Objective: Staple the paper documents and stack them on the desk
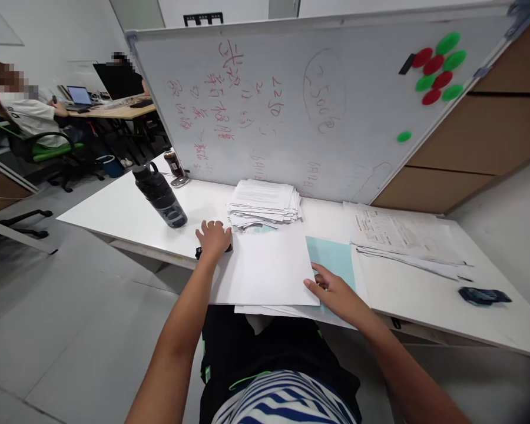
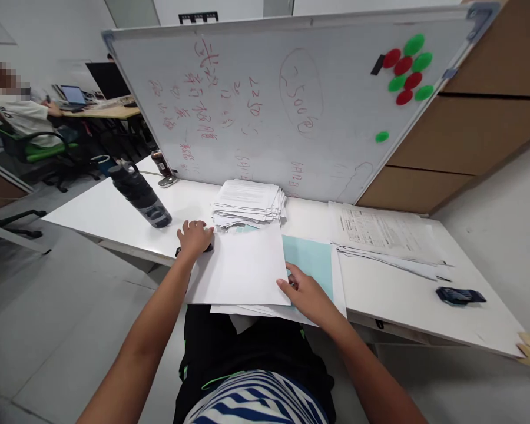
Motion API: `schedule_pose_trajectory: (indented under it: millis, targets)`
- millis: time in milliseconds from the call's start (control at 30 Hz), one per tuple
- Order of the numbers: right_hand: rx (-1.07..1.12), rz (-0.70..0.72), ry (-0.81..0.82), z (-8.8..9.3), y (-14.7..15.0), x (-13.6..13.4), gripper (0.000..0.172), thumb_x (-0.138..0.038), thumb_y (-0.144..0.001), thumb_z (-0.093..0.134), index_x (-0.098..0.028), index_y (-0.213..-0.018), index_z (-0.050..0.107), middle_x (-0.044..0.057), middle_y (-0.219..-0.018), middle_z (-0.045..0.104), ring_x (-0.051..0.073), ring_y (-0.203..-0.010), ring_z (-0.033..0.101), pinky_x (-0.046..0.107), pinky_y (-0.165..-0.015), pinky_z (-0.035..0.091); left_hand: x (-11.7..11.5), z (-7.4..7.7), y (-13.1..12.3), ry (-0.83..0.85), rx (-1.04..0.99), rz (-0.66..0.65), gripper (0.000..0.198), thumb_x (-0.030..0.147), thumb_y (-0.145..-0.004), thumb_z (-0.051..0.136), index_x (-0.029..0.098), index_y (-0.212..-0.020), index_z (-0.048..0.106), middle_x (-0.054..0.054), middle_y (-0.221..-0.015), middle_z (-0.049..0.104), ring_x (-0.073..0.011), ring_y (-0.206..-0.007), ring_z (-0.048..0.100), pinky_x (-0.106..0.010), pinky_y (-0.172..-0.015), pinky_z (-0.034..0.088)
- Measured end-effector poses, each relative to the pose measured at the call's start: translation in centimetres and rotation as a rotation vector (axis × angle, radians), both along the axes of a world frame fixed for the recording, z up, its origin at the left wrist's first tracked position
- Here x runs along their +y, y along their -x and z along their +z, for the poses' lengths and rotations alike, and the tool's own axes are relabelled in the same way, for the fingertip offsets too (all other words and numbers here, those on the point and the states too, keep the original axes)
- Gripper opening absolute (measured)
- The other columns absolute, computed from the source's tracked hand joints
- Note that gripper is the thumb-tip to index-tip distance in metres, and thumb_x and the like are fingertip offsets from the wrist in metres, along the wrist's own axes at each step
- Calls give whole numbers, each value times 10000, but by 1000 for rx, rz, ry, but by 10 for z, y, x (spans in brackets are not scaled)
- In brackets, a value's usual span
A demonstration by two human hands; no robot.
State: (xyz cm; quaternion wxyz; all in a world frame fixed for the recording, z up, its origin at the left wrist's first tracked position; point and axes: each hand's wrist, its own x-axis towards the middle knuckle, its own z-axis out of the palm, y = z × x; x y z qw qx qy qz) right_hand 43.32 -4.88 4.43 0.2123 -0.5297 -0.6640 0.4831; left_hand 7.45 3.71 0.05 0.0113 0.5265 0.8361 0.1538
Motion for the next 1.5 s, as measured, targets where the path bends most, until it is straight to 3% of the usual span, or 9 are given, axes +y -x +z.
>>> schedule_pose_trajectory:
  millis: [167,367,467,600,700,867,1000,1200,1500]
  targets:
    - [37,-53,42,-18,10,-14,494,-466,-896,550,-262,-1345,571,32,-967,748,233,-760,671,343,-716,513,0,-4,-1,6,63,-88,428,445,-900,513,163,-1204,621,-212,-1441,499,-416,-1477,188,-668,-1140,124]
    - [17,-61,2,-31,14,-20,316,-457,-917,472,-225,-997,672,22,-796,718,219,-601,629,327,-626,465,-14,10,7,-397,-275,-65,427,500,-946,428,189,-1180,602,-145,-1238,639,-285,-1243,521,-419,-1040,403]
    - [-133,-106,-141,-34,19,-18,291,-415,-924,458,-229,-817,654,29,-698,683,221,-614,610,299,-598,407,-29,10,14,-575,-359,-1,441,498,-979,324,196,-1117,614,-104,-1141,673,-228,-1097,590,-348,-956,433]
    - [-263,-140,-269,-28,18,-11,330,-402,-931,437,-228,-750,651,33,-650,660,220,-632,596,288,-589,376,-49,0,21,-393,-170,61,429,487,-964,350,206,-893,668,-110,-925,700,-267,-958,613,-366,-839,402]
    - [-127,-159,-214,-10,2,-7,368,-475,-912,468,-213,-808,705,34,-727,710,248,-723,646,302,-643,440,-53,-9,22,-250,-142,156,501,486,-981,290,220,-760,652,-108,-786,685,-264,-812,615,-337,-701,352]
    - [17,-379,-179,19,-46,-4,410,-560,-824,607,-191,-931,750,48,-860,757,279,-817,672,325,-693,489,-47,-16,20,-266,-82,237,492,432,-997,283,212,-753,649,-104,-795,703,-240,-768,610,-315,-655,291]
    - [110,-526,-120,4,-68,0,426,-583,-768,673,-177,-877,742,47,-703,711,239,-654,623,325,-593,477,-46,-21,20,-288,-31,255,474,404,-1001,295,198,-775,657,-106,-794,704,-237,-765,612,-313,-651,275]
    - [338,-509,41,-32,-65,4,443,-575,-740,743,-178,-937,730,54,-794,731,233,-724,640,319,-619,496,-45,-22,20,-288,-18,253,474,397,-1004,294,185,-790,659,-109,-808,708,-231,-754,607,-314,-642,259]
    - [299,-499,111,-35,-79,-14,415,-591,-766,719,-188,-718,629,-41,-552,527,111,-470,401,264,-485,337,-44,-22,20,-306,-5,266,461,397,-996,301,191,-785,655,-113,-794,697,-241,-754,603,-317,-637,259]
